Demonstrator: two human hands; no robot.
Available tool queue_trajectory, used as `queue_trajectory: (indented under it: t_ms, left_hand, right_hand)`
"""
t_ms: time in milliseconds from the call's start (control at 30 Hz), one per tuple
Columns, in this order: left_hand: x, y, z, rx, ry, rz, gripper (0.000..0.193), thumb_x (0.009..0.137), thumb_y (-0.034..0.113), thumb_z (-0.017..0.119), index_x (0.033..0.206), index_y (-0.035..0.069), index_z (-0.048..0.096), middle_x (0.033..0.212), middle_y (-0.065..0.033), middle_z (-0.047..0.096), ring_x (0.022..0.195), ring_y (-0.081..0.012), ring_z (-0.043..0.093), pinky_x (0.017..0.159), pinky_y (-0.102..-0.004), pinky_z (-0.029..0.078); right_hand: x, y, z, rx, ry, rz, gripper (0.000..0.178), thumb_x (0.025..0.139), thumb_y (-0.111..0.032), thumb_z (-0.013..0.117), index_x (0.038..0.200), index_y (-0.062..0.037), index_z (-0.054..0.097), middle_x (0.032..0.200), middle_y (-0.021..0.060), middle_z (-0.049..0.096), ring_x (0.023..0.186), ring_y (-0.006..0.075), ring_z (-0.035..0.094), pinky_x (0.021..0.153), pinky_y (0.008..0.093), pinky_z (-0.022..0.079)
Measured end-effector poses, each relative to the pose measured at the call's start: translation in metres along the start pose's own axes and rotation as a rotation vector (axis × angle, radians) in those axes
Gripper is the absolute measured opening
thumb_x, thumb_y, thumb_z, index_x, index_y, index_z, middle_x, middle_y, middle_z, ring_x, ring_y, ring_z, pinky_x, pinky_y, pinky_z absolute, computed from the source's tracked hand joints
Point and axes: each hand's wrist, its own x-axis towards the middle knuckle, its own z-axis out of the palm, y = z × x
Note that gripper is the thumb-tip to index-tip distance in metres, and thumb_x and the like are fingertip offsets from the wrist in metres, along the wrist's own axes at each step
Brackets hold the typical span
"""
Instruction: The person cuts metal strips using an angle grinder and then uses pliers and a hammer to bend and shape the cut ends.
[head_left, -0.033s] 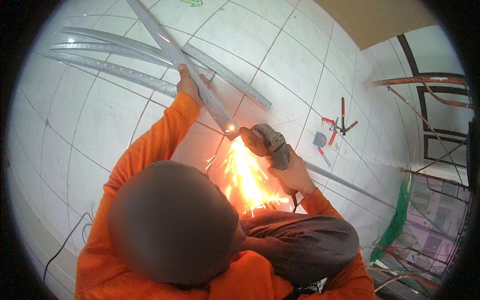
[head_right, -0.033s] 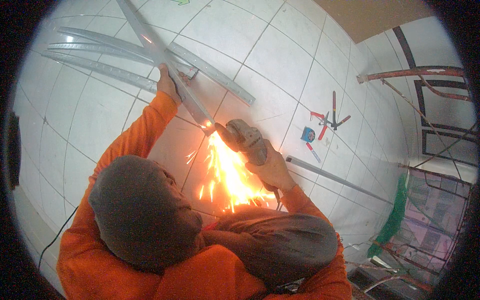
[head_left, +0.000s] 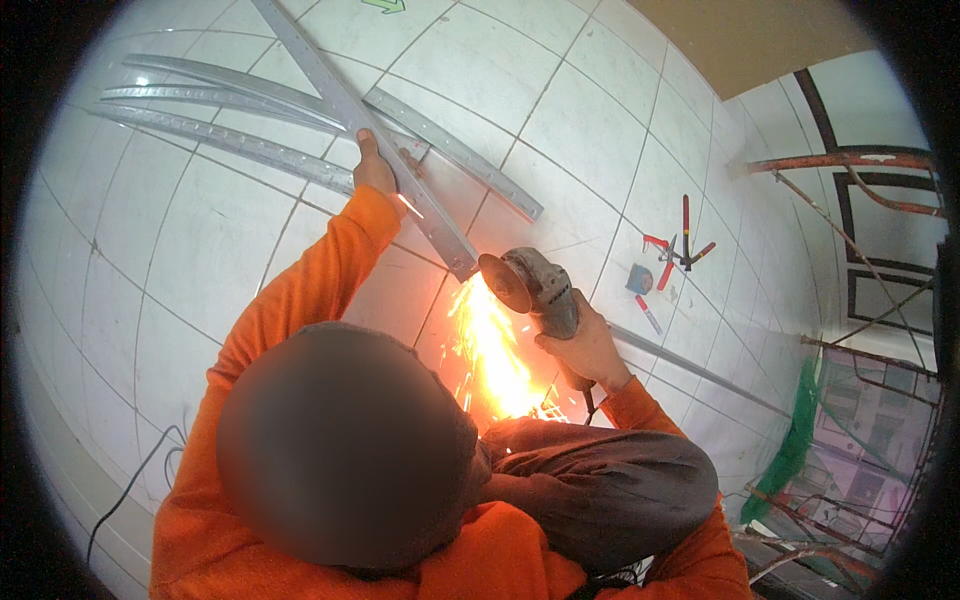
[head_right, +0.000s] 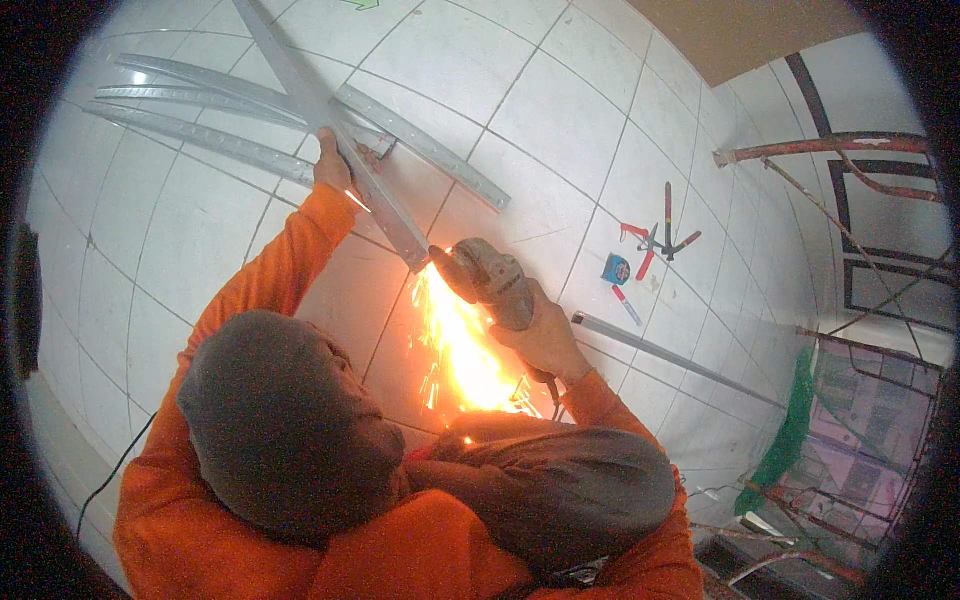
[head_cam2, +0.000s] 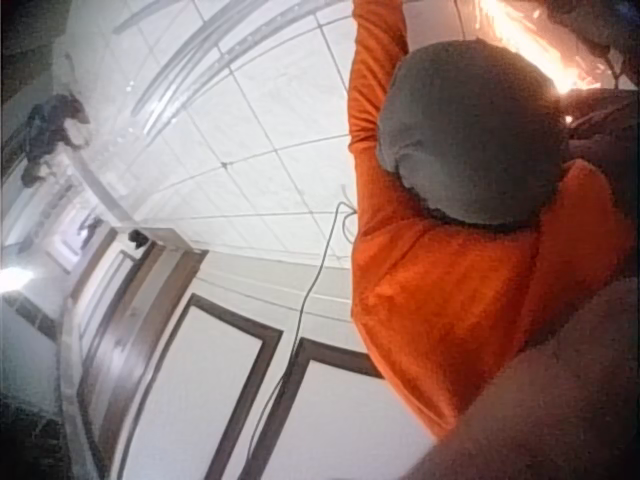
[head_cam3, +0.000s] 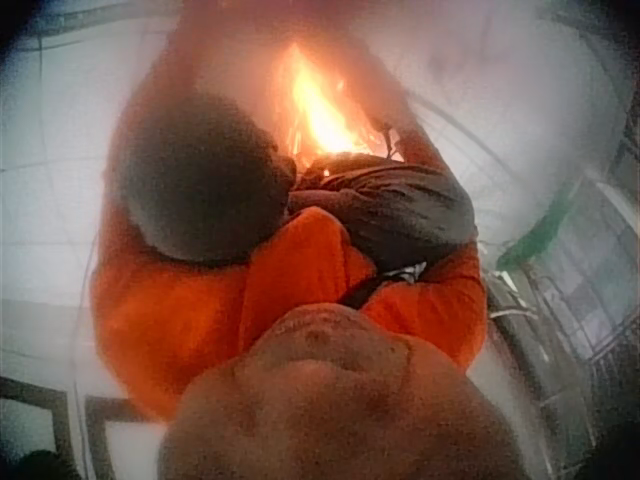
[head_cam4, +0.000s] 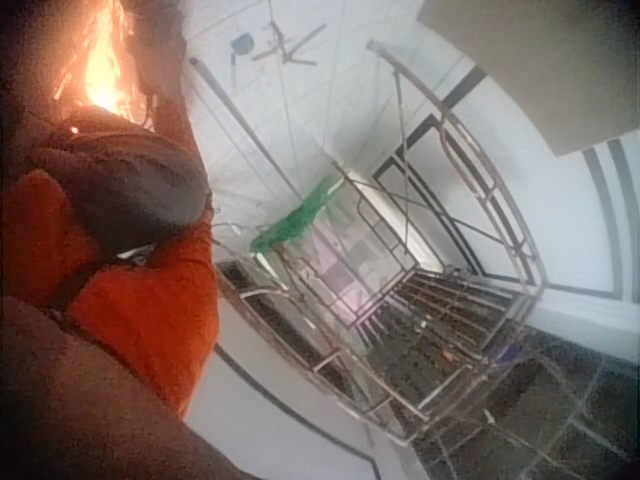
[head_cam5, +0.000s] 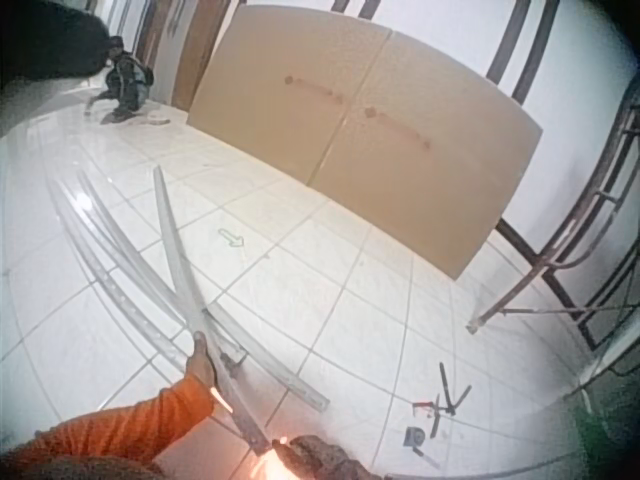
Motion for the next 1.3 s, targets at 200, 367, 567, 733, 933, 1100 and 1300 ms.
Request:
queue_trajectory:
  t_ms: [200, 367, 567, 733, 933, 1100, 1300]
  left_hand:
    - [-0.004, -0.002, 0.002, 0.084, -0.026, 0.051, 0.062, 0.1, 0.061, 0.033, 0.088, 0.002, 0.049, 0.069, -0.0121, 0.052, 0.058, -0.0259, 0.052, 0.056, -0.0409, 0.049]
    - [-0.004, -0.001, 0.004, 0.047, 0.011, -0.004, 0.062, 0.099, 0.062, 0.035, 0.087, 0.003, 0.048, 0.067, -0.0108, 0.051, 0.056, -0.0252, 0.052, 0.055, -0.0404, 0.049]
    - [-0.002, -0.004, 0.0, 0.026, 0.003, -0.04, 0.062, 0.098, 0.063, 0.036, 0.089, 0.003, 0.049, 0.066, -0.0103, 0.052, 0.056, -0.0254, 0.053, 0.055, -0.0412, 0.05]
    - [-0.007, -0.004, 0.007, 0.063, 0.028, -0.03, 0.063, 0.099, 0.063, 0.033, 0.086, 0.004, 0.05, 0.073, -0.0101, 0.051, 0.061, -0.0241, 0.05, 0.059, -0.0383, 0.049]
    - [0.007, 0.002, -0.013, -0.028, 0.102, -0.163, 0.063, 0.096, 0.067, 0.035, 0.1, 0.007, 0.052, 0.079, -0.0101, 0.052, 0.068, -0.0246, 0.05, 0.062, -0.0404, 0.047]
    - [-0.006, 0.013, -0.003, -0.083, -0.089, -0.044, 0.058, 0.097, 0.065, 0.036, 0.099, 0.01, 0.051, 0.076, -0.0046, 0.048, 0.065, -0.0208, 0.047, 0.06, -0.0374, 0.046]
    - [0.001, 0.013, 0.002, -0.123, -0.074, -0.083, 0.059, 0.098, 0.065, 0.029, 0.096, 0.01, 0.049, 0.074, -0.004, 0.045, 0.062, -0.0194, 0.043, 0.055, -0.0349, 0.041]
  right_hand:
    - [0.002, 0.003, -0.001, -0.023, -0.02, -0.007, 0.071, 0.071, -0.025, 0.079, 0.131, -0.0047, 0.046, 0.109, 0.0206, 0.067, 0.104, 0.034, 0.066, 0.089, 0.0406, 0.05]
    - [0.004, 0.002, -0.001, -0.08, -0.011, -0.008, 0.073, 0.071, -0.026, 0.079, 0.132, -0.0043, 0.045, 0.11, 0.0218, 0.067, 0.104, 0.0366, 0.066, 0.088, 0.0419, 0.05]
    - [0.01, 0.01, 0.004, -0.024, -0.004, -0.041, 0.074, 0.07, -0.024, 0.08, 0.132, -0.0012, 0.046, 0.112, 0.0229, 0.066, 0.106, 0.0361, 0.065, 0.09, 0.0419, 0.05]
    - [0.008, 0.013, 0.0, -0.034, 0.016, -0.055, 0.071, 0.069, -0.022, 0.08, 0.13, -0.0001, 0.048, 0.114, 0.022, 0.065, 0.105, 0.0338, 0.064, 0.092, 0.041, 0.049]
    - [0.004, 0.011, -0.012, 0.104, 0.112, -0.109, 0.068, 0.068, -0.022, 0.08, 0.125, -0.0004, 0.051, 0.109, 0.0162, 0.066, 0.099, 0.0265, 0.064, 0.092, 0.0376, 0.048]
    - [-0.003, 0.009, -0.013, 0.094, 0.103, -0.098, 0.068, 0.068, -0.022, 0.08, 0.126, -0.0005, 0.051, 0.109, 0.0165, 0.066, 0.099, 0.0258, 0.064, 0.091, 0.0366, 0.049]
    - [-0.005, 0.008, -0.005, 0.032, 0.02, -0.072, 0.07, 0.069, -0.024, 0.08, 0.128, -0.001, 0.05, 0.106, 0.0174, 0.067, 0.099, 0.0273, 0.065, 0.09, 0.0368, 0.049]
